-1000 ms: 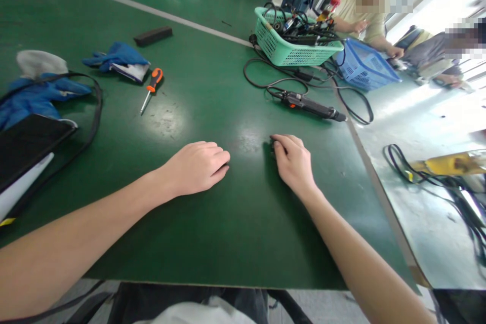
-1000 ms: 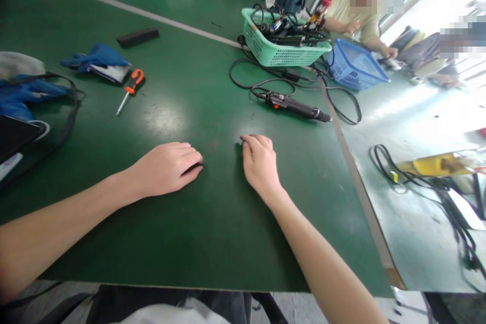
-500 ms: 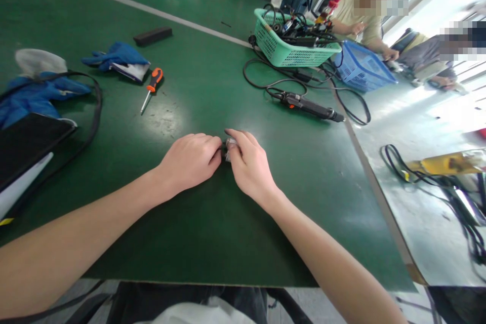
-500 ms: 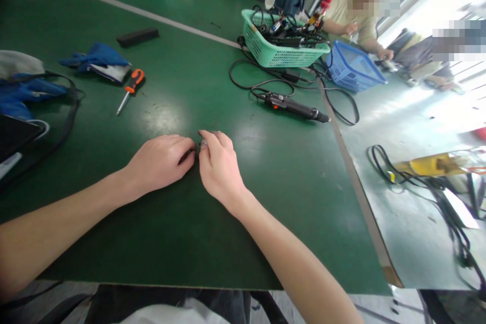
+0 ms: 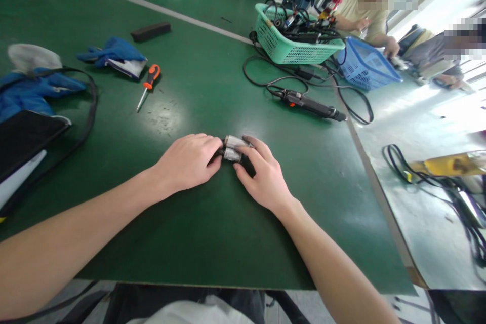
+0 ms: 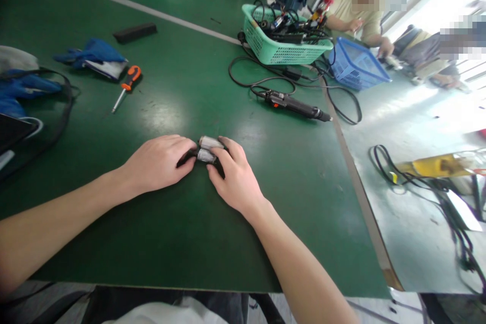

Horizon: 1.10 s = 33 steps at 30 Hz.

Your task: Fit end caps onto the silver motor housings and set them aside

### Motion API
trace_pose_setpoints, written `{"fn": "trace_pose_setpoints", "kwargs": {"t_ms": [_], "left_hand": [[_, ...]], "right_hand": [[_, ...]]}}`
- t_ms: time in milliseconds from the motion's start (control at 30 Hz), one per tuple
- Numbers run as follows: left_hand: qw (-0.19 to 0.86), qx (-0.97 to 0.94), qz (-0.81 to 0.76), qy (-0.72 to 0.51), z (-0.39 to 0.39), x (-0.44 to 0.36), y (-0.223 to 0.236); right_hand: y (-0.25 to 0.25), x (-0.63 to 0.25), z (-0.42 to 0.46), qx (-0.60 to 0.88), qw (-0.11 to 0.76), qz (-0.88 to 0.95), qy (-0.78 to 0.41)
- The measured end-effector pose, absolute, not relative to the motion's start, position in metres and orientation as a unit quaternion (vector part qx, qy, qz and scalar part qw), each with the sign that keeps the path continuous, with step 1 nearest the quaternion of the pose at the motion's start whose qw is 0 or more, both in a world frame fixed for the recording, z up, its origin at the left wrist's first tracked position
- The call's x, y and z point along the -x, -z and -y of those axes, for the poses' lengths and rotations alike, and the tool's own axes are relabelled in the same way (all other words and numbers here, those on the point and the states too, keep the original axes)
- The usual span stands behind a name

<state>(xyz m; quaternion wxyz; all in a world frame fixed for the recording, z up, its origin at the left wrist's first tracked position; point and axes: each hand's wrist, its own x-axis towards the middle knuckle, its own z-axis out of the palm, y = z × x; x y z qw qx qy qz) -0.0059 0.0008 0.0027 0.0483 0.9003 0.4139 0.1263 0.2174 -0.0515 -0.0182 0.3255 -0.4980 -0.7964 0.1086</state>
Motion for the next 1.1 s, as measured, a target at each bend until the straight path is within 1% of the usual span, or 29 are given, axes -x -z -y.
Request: {"fn": "trace_pose_setpoints", "kwargs": {"t_ms": [233, 467, 900, 1000, 1100], "left_hand": [[0.055, -0.923, -0.353, -0.142, -0.004, 0.005, 0.003], [0.054, -0.944, -0.283, -0.161, -0.003, 0.008, 0.006], [0.064, -0.949, -0.261, -0.162, -0.001, 0.007, 0.005], [0.065, -0.949, -0.261, -0.163, -0.001, 0.007, 0.005], [0.069, -0.949, -0.26, -0.165, -0.001, 0.008, 0.005]], "right_hand": [[0.021, -0.22, 0.051, 0.491, 0.327, 0.803, -0.091], [0.018, -0.219, 0.053, 0.489, 0.319, 0.806, -0.104], [0.018, -0.22, 0.053, 0.487, 0.291, 0.816, -0.11], [0.014, -0.22, 0.054, 0.473, 0.306, 0.822, -0.084], [0.007, -0.219, 0.058, 0.447, 0.33, 0.831, -0.022]]}}
